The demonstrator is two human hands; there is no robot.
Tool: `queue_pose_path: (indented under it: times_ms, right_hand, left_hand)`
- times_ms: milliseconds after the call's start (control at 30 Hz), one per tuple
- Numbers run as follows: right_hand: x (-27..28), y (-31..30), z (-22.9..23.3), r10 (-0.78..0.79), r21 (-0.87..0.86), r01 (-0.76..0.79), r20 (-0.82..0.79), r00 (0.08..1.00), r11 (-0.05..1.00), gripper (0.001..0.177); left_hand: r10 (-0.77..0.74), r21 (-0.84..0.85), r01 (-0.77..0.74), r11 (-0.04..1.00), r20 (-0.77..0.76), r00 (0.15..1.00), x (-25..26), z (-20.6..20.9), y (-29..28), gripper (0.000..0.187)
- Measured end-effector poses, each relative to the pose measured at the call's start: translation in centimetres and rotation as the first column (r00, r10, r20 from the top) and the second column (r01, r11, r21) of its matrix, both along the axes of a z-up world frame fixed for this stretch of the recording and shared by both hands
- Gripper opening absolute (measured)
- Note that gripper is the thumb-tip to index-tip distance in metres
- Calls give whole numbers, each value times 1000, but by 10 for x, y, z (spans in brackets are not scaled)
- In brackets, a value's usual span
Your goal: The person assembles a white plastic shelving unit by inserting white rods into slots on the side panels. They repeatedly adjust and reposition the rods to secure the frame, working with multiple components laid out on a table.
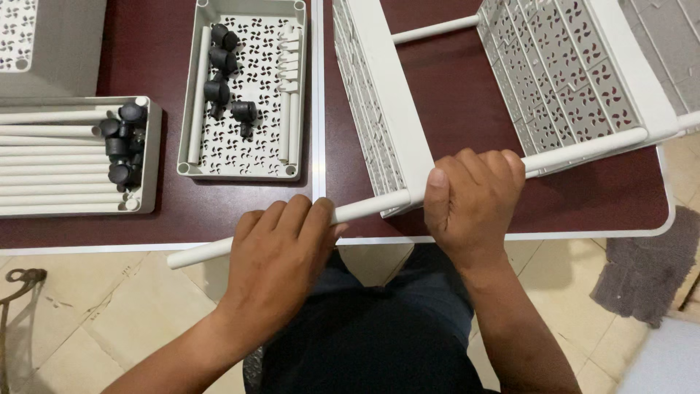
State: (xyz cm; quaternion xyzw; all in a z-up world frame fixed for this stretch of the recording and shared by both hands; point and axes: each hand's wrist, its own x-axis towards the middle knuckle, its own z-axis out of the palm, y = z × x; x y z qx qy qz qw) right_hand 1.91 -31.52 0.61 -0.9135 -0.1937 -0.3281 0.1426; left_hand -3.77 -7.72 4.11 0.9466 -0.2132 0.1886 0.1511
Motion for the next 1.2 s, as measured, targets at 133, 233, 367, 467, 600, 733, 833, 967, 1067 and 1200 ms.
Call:
queue_pose_path:
  times_ms: [133, 233, 367, 467, 600, 733, 833, 967, 1067, 1200]
  right_hand:
    - [-4, 0, 1, 11, 23, -11, 14, 1000, 1000, 43]
    - [-5, 4, 1, -7, 35, 6, 9, 1000, 999, 44]
    - [-6, 6, 2, -26, 30, 26, -4, 1000, 999, 43]
    - [-6, 8, 4, -35, 25, 35, -17, 999, 999, 43]
    - [-9, 9, 5, -49, 13, 49, -21, 999, 999, 43]
    - [-8, 8, 4, -42, 16, 42, -18, 999, 999, 42]
    - [-7, 7, 5, -42, 10, 42, -23, 999, 999, 42]
    - [-6, 6, 3, -27, 20, 27, 2, 1000, 999, 42]
    - [-6, 5, 2, -31, 24, 31, -2, 1000, 999, 44]
    - [-5, 7, 0, -27, 23, 26, 14, 1000, 999, 44]
  left_hand:
    - [-2, 35, 1, 999, 14, 1000, 5, -5, -2, 24]
    - [-29, 28, 30, 999, -36, 999, 10, -5, 0, 28]
    - [-18, 37, 25, 999, -186, 982, 13, 1, -1, 31]
    - [-7, 42, 20, 999, -285, 958, 17, 4, -2, 34]
    - [-21, -7, 19, 1000, -297, 955, 17, 5, -2, 34]
    - [29, 1, -29, 1000, -116, 993, 11, 0, -8, 32]
    - [30, 2, -30, 1000, 2, 1000, 8, -5, -15, 28]
    - [-11, 11, 10, 1000, 94, 996, 11, -11, -24, 26]
    - [-15, 24, 12, 1000, 108, 994, 16, -15, -28, 30]
    - [-32, -6, 33, 999, 46, 998, 19, -13, -26, 34]
